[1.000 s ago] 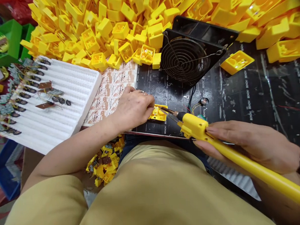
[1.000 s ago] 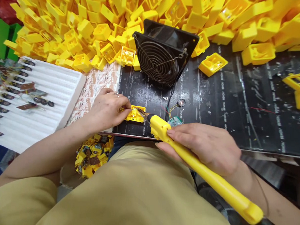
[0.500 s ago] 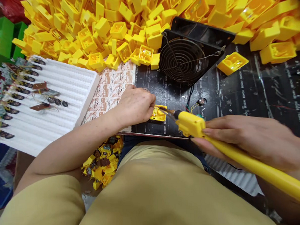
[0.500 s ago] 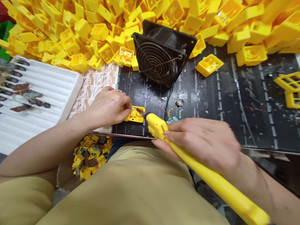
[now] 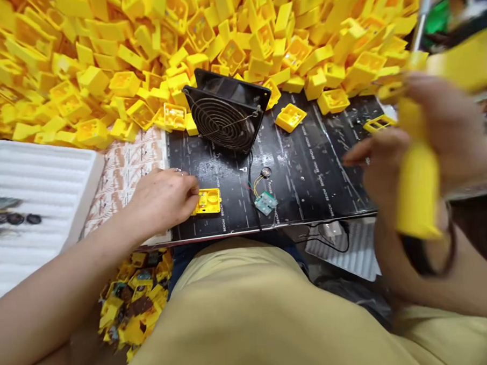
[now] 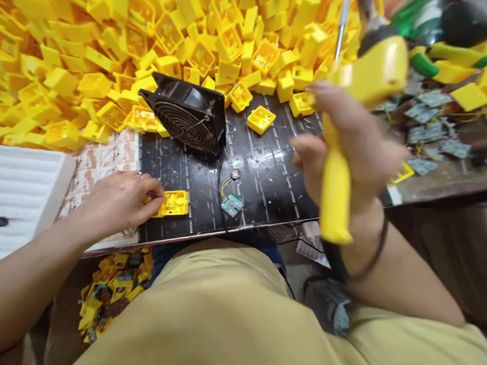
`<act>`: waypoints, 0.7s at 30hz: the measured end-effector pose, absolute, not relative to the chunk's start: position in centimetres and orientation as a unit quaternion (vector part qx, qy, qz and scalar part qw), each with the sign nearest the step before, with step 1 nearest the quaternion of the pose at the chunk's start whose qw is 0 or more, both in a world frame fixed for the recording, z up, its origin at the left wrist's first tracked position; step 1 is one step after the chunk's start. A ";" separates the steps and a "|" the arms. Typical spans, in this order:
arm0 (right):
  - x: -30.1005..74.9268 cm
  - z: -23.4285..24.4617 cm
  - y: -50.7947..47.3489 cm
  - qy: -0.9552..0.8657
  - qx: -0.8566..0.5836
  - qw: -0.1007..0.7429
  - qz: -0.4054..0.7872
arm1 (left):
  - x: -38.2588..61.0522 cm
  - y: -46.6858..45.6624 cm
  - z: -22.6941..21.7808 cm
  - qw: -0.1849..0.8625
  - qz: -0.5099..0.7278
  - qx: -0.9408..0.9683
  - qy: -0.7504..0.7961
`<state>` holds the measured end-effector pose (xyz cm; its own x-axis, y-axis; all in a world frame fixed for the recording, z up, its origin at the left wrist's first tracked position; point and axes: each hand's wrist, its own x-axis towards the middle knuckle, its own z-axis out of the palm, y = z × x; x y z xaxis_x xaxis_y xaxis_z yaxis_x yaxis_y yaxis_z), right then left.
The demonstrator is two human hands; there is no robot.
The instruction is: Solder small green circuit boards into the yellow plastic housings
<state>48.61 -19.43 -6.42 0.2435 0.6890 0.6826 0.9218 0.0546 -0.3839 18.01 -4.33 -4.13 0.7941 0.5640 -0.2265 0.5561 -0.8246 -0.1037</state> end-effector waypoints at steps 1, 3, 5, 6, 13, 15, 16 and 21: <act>49.5 -7.0 -17.8 -0.601 -0.677 0.402 -0.136 | 17.9 -4.5 -4.0 0.019 0.120 -0.948 -0.295; 51.2 -8.5 -14.3 -0.626 -0.692 0.337 -0.125 | 17.6 -5.1 -3.8 0.031 0.083 -0.953 -0.290; 52.6 -10.2 -11.3 -0.635 -0.701 0.301 -0.119 | 17.3 -6.0 -3.8 0.040 0.022 -0.961 -0.272; 53.1 -11.0 -10.2 -0.641 -0.703 0.285 -0.115 | 17.2 -6.5 -4.0 0.038 -0.003 -0.965 -0.258; 51.0 -10.0 -12.0 -0.642 -0.681 0.305 -0.174 | 15.2 -7.2 -6.9 -0.003 0.007 -0.981 -0.195; 47.8 -8.7 -14.5 -0.651 -0.648 0.337 -0.209 | 13.2 -6.0 -6.9 0.003 0.020 -0.978 -0.205; 45.8 -8.3 -15.7 -0.666 -0.618 0.343 -0.236 | 12.1 -5.4 -6.7 0.017 0.032 -0.975 -0.219; 37.1 -9.7 -17.6 -0.747 -0.520 0.314 -0.268 | 9.9 -4.5 -5.2 0.130 0.013 -0.947 -0.295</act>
